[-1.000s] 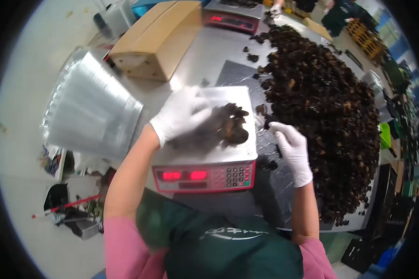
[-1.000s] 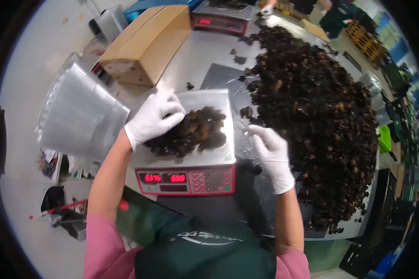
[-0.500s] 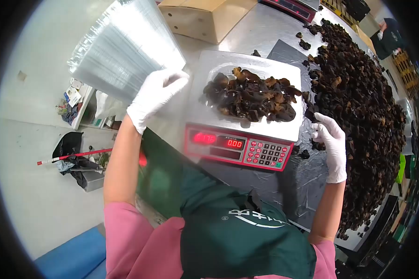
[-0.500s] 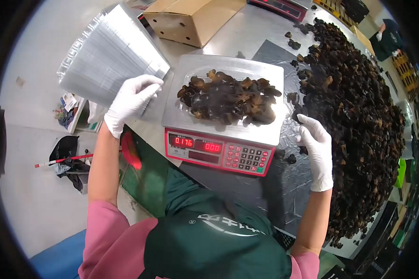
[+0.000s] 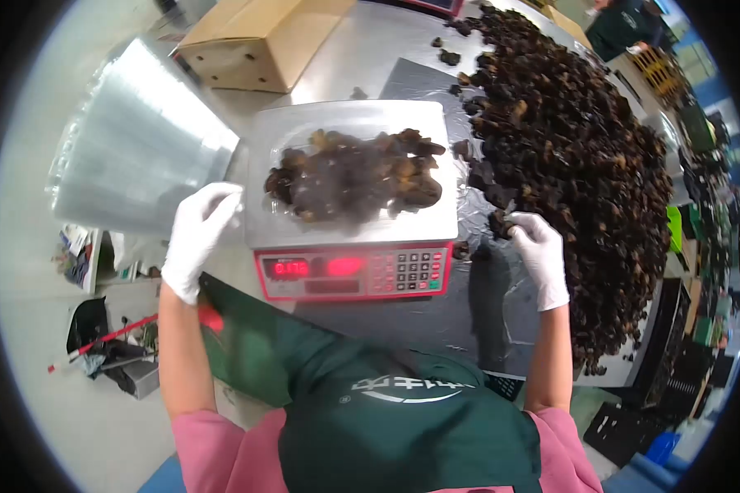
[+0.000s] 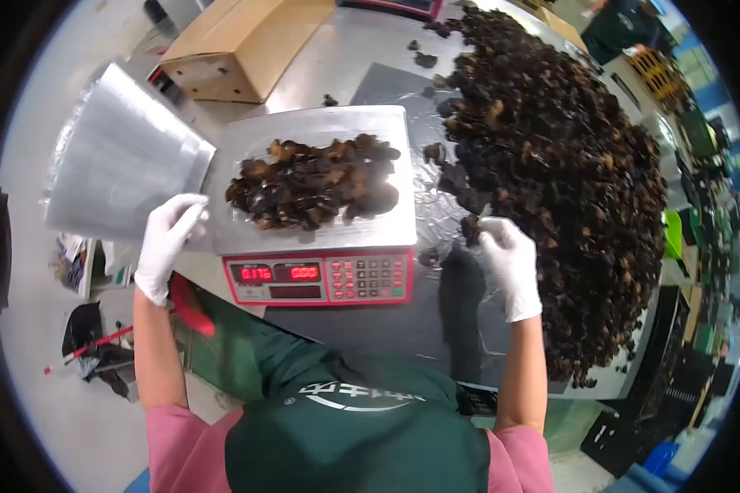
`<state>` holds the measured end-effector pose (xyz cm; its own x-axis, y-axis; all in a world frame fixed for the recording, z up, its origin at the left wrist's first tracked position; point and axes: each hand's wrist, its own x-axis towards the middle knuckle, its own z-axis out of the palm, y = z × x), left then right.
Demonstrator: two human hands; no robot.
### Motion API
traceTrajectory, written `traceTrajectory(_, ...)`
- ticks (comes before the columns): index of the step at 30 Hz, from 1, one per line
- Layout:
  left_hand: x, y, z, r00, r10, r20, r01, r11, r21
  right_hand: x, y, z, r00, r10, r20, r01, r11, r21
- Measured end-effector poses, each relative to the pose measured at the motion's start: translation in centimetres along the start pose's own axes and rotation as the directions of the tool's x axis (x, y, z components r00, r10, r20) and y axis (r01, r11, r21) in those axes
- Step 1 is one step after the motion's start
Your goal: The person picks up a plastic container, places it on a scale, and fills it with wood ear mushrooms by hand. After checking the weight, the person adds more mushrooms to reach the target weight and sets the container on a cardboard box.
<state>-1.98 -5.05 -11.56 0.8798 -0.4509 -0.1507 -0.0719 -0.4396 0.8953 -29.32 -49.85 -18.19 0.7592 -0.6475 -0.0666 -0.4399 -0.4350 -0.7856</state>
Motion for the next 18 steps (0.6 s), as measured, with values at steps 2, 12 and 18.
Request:
traceTrajectory(2, -0.2, -0.6, 0.1, 0.998, -0.052, -0.046, 0.052, 0.999, -0.006, -2.1, 1.7, 0.0, 0.996, 0.06, 0.068, -0.062, 0.998, 0.025)
traceTrajectory(12, -0.1, 0.7, 3.9, 0.98, -0.188, 0.06, 0.196, 0.964, -0.179, -0.9, -3.8, 2.8, 0.981, 0.021, 0.191, -0.089, 0.93, 0.355)
traceTrajectory(18, 0.7, 0.8, 5.3, 0.973, -0.219, 0.072, 0.224, 0.971, -0.079, 1.6, -10.7, 5.7, 0.932, 0.091, 0.35, -0.207, 0.928, 0.31)
